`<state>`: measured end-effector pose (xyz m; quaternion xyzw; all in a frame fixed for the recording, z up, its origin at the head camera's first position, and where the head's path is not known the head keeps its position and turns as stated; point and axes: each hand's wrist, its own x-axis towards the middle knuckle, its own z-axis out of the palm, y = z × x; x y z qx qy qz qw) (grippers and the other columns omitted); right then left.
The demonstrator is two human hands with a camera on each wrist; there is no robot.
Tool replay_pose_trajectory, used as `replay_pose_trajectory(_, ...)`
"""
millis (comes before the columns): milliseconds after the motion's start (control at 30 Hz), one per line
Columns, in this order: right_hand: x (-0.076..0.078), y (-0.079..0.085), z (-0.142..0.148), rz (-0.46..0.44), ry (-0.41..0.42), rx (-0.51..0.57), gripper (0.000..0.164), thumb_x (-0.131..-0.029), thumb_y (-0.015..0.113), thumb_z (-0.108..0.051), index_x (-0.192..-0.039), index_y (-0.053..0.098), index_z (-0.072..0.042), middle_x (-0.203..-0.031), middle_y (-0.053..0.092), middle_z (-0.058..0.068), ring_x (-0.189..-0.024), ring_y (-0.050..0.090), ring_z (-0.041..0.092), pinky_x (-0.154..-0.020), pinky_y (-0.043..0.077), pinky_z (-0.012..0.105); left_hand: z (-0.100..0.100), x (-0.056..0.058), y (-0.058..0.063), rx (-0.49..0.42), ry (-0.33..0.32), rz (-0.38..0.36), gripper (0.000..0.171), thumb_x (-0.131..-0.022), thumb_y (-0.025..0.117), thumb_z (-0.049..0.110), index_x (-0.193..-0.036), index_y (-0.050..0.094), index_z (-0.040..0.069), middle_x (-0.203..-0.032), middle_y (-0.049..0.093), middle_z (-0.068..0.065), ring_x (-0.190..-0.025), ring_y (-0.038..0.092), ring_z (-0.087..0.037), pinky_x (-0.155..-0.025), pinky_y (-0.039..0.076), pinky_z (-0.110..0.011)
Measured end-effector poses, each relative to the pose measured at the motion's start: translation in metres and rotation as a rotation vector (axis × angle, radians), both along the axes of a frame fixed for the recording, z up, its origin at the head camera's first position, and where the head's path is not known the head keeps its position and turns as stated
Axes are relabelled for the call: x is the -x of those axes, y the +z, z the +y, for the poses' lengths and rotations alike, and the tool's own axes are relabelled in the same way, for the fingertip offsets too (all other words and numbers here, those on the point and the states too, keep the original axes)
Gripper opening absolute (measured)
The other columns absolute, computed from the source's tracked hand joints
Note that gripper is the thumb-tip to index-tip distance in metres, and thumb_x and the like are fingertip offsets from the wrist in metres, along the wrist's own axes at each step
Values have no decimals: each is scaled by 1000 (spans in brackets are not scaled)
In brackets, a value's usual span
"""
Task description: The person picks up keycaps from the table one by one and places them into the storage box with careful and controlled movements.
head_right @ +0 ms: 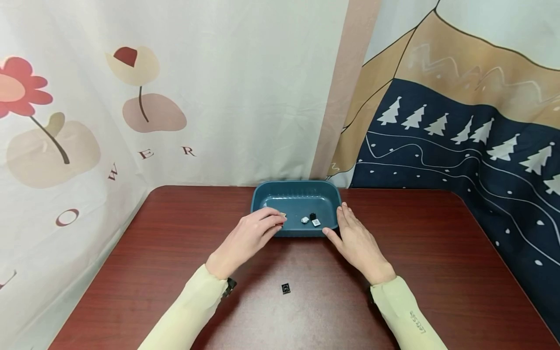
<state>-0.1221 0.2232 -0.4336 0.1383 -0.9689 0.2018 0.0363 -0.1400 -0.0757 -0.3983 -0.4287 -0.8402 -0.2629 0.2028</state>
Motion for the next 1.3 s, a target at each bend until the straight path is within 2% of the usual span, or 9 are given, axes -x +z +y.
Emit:
replay_pose_trajectory(367,0,-1,0,4,-1,-4,84,-106,54,-50,-155,32,13,-165,25,30,-150,30,45,-114,35,59,15,21,-4,11,42,-69,17,-96,75,10,-112,77,7,-113,69,-3,-103,68,-15,-89,55,-23)
replay_pose_trajectory(533,0,0,0,-4,-3,-4,84,-106,54,-51,-155,31,14,-165,24,29,-151,29,45,-115,34,59,19,28,-9,31,60,-91,14,-97,73,9,-110,77,7,-111,66,-4,-98,67,-16,-83,56,-23)
replay_pose_trajectory(800,-1,1,-1,-11,-5,-2,85,-106,52,-52,-155,31,13,-166,22,29,-151,29,45,-115,34,60,26,34,-14,75,134,-192,14,-96,75,7,-110,78,8,-109,66,-3,-96,67,-17,-83,56,-31)
replay_pose_trajectory(1000,-1,1,0,-13,-4,-3,85,-106,52,-52,-155,31,14,-166,21,29,-151,28,45,-115,34,60,32,39,-17,85,150,-265,14,-97,72,7,-111,77,7,-110,66,-3,-96,66,-17,-90,55,-47)
replay_pose_trajectory(1300,0,1,-1,-7,-2,-3,82,-106,57,-47,-155,31,14,-165,24,29,-151,29,45,-114,35,59,37,45,-23,128,182,-325,16,-98,73,10,-113,78,8,-111,69,-2,-100,67,-18,-91,54,-45)
